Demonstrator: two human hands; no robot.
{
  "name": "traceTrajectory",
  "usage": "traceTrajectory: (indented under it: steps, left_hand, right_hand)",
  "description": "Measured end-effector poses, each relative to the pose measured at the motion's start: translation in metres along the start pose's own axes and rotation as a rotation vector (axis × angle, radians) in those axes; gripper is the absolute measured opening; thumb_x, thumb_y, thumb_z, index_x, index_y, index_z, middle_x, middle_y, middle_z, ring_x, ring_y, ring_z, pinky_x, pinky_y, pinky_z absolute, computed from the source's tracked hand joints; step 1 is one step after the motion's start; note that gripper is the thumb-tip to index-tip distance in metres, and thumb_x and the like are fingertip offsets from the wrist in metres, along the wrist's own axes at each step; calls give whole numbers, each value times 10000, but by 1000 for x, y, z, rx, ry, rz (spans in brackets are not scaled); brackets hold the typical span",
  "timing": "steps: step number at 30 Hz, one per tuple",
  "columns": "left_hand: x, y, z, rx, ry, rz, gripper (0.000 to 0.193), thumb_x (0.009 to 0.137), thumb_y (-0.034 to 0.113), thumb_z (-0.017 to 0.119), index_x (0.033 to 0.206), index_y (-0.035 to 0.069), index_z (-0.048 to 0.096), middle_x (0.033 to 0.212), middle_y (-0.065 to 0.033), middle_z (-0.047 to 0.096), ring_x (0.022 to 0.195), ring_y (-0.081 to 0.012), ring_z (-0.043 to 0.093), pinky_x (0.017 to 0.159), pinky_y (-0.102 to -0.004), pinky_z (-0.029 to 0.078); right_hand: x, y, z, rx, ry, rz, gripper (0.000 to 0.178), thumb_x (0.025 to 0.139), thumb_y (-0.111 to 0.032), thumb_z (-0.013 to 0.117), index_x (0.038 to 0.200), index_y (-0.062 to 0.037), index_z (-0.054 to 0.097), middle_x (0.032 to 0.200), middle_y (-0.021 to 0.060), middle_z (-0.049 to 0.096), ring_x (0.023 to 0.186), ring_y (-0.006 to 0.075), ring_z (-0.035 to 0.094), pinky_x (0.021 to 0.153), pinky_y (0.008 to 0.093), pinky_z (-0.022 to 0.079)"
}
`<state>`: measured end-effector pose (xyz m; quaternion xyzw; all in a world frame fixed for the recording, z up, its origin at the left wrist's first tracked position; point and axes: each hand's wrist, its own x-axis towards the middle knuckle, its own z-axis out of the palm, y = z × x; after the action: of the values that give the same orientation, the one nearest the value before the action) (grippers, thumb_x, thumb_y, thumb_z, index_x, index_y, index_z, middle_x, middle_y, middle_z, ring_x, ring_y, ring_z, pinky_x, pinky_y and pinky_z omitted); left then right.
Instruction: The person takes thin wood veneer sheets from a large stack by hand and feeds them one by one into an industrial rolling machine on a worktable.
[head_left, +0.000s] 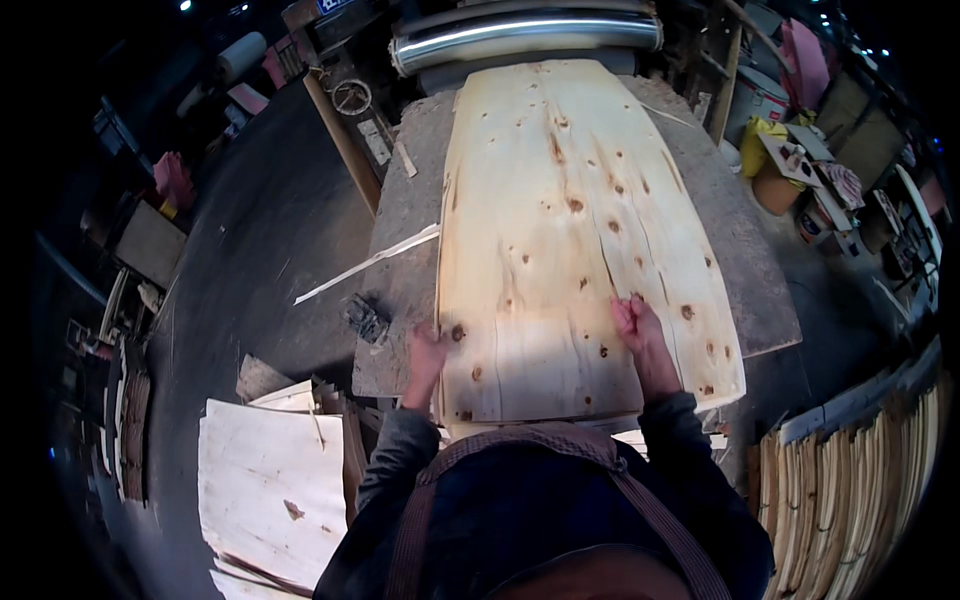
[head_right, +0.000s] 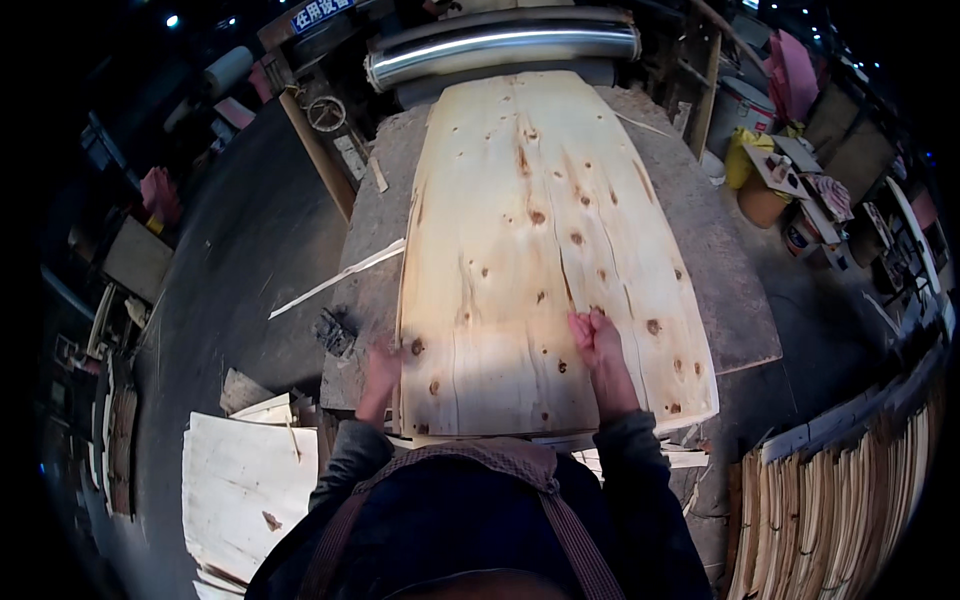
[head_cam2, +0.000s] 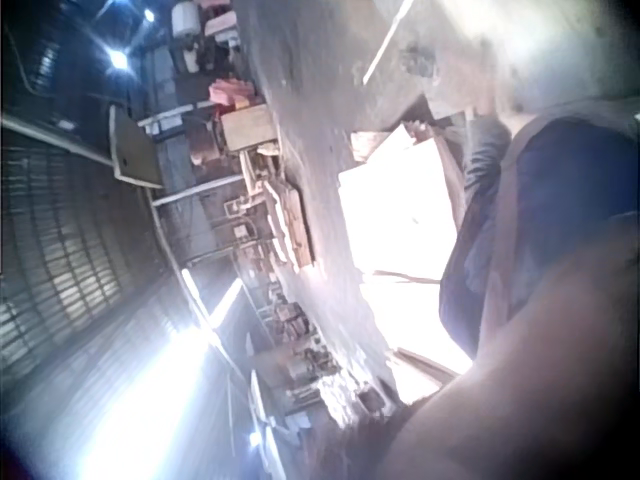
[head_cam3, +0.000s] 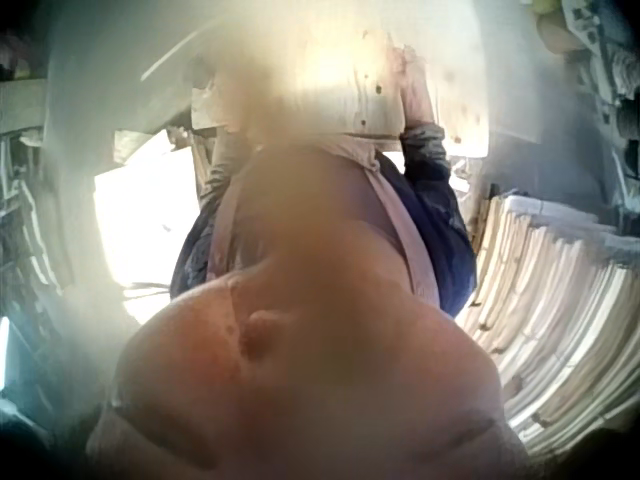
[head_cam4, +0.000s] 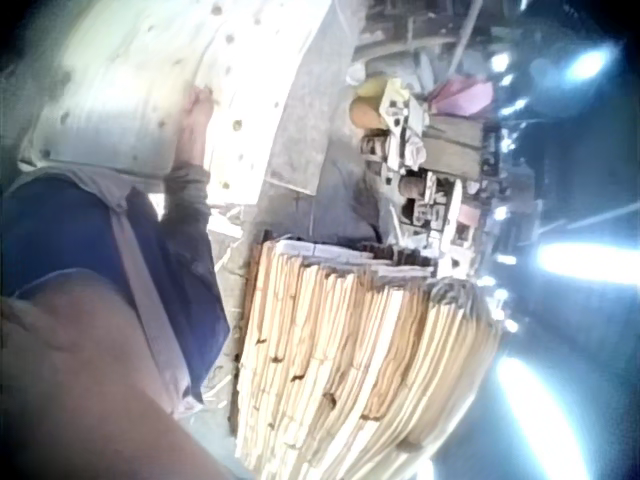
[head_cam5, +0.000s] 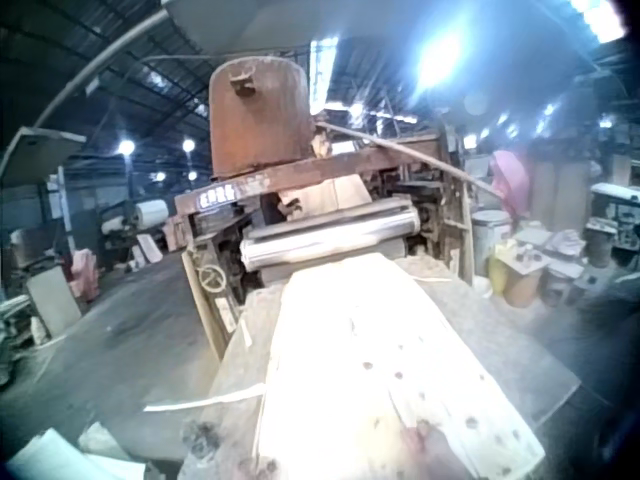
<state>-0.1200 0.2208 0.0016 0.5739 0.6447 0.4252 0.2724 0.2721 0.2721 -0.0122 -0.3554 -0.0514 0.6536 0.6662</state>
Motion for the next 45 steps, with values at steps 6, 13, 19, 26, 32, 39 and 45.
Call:
traceTrajectory:
  steps: [6, 13, 19, 26, 32, 39, 45]
  left_hand:
    - [-53, -25, 40, 365, 34, 54, 587, 707, 225, 635, 1207, 10, 416, 1244, -305, 353, 1186, -392, 338, 954, -391, 347]
    - [-49, -47, 43, 366, 143, 164, 496, 725, 148, 612, 1174, 6, 455, 1174, -279, 432, 1117, -390, 411, 927, -388, 372]
    - [-35, -54, 22, 238, 40, -32, 361, 749, 209, 597, 1036, -4, 551, 972, -213, 547, 894, -352, 552, 744, -407, 445]
    - [-18, -21, 13, 258, -88, -213, 340, 715, 249, 629, 906, -25, 570, 832, -207, 584, 739, -327, 588, 661, -376, 462]
    - [-20, -1, 0, -502, 172, -239, 96, 722, 23, 628, 803, -8, 589, 740, -91, 618, 669, -135, 579, 596, -267, 466]
    - [1, 48, -74, -971, 35, -331, 164, 704, -88, 579, 838, -1, 546, 785, -93, 595, 689, -164, 583, 653, -276, 486]
    - [16, 27, -32, -811, 130, -307, 147, 704, -84, 561, 826, -5, 541, 777, -95, 597, 658, -157, 568, 629, -264, 464]
  right_hand:
    - [76, -13, 30, 6, -45, 40, 179, 911, -98, 373, 776, -13, 454, 632, 74, 517, 580, 176, 532, 809, 384, 517]
    - [81, -13, 73, -144, -208, -64, 108, 873, -53, 430, 923, 14, 498, 896, 138, 602, 834, 257, 605, 776, 350, 510]
    - [-47, 22, 31, -521, -367, 300, 243, 851, -93, 496, 1068, 15, 500, 977, 150, 589, 894, 284, 595, 775, 366, 501]
    - [-169, 40, -45, -767, -33, 450, 232, 851, -193, 507, 911, 15, 593, 784, 123, 637, 664, 207, 635, 592, 291, 533]
    - [-164, 57, -79, -613, -6, 459, 301, 865, -284, 494, 851, -2, 601, 746, 106, 637, 638, 204, 628, 545, 291, 511]
    - [-189, 46, -60, -654, 35, 376, 343, 874, -333, 482, 933, -5, 566, 781, 112, 634, 667, 205, 623, 573, 288, 502]
    - [-177, 26, -61, -845, 60, 440, 293, 849, -249, 511, 854, 35, 585, 710, 100, 615, 595, 176, 594, 494, 237, 450]
